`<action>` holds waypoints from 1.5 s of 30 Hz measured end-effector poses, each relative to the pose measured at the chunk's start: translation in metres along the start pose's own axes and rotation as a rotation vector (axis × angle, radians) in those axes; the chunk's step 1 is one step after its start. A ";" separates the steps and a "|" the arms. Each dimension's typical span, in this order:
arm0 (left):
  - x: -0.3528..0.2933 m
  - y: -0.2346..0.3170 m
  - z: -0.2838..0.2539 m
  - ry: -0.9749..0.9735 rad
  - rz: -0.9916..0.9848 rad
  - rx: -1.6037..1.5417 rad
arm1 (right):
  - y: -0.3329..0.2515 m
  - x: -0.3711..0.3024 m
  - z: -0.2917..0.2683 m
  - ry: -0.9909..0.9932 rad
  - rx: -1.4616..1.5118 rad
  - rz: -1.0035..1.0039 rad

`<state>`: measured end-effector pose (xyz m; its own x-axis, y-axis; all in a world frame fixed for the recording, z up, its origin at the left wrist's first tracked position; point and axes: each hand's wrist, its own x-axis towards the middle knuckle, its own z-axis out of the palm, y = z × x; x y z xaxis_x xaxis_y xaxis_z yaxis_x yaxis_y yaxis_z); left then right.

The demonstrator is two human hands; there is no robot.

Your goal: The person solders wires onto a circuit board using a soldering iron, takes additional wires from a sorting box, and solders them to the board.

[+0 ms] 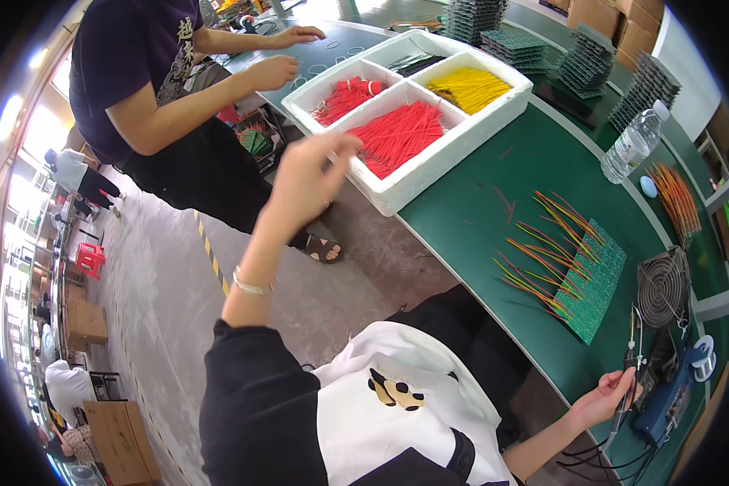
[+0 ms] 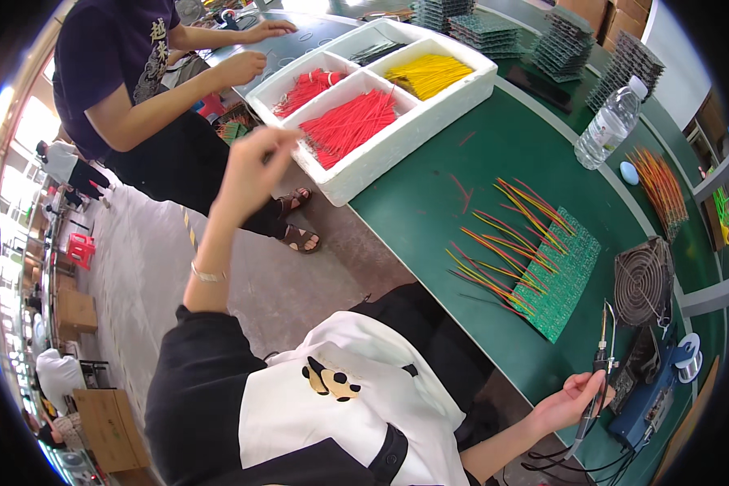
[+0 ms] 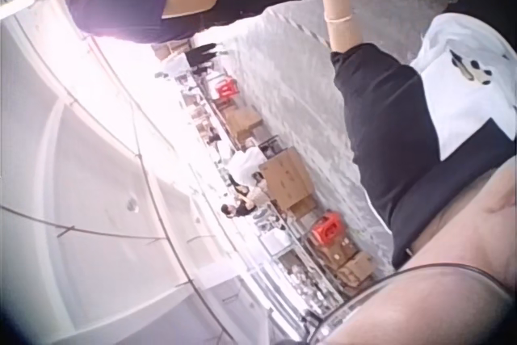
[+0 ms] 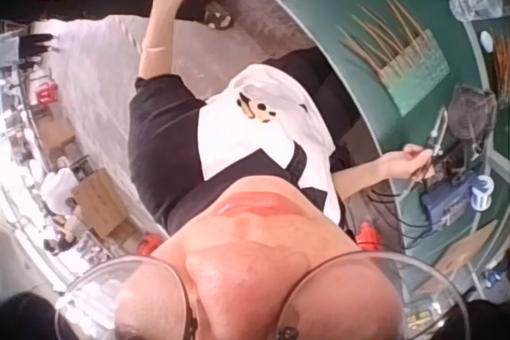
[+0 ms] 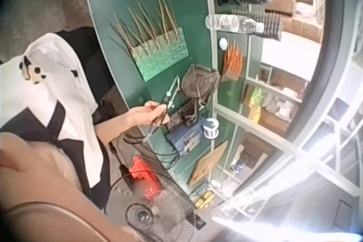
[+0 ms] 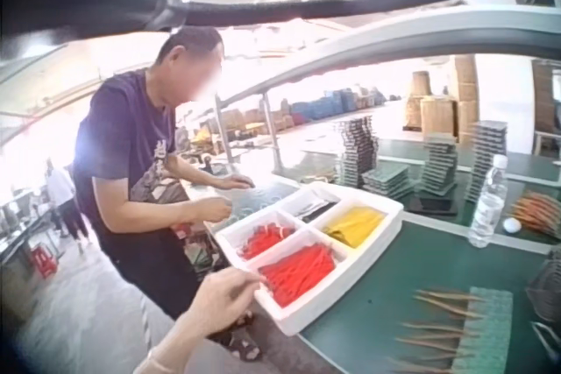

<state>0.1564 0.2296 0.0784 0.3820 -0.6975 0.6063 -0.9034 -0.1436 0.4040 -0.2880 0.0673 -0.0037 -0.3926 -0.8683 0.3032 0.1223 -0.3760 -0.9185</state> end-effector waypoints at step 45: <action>0.063 -0.099 -0.003 -0.036 -0.016 0.581 | -0.001 -0.001 0.009 -0.025 -0.055 -0.046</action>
<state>0.2705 0.2023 0.0788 0.3991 -0.7142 0.5750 -0.8601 -0.5089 -0.0351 -0.2795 0.0660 -0.0004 -0.3739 -0.8586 0.3507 0.0539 -0.3976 -0.9160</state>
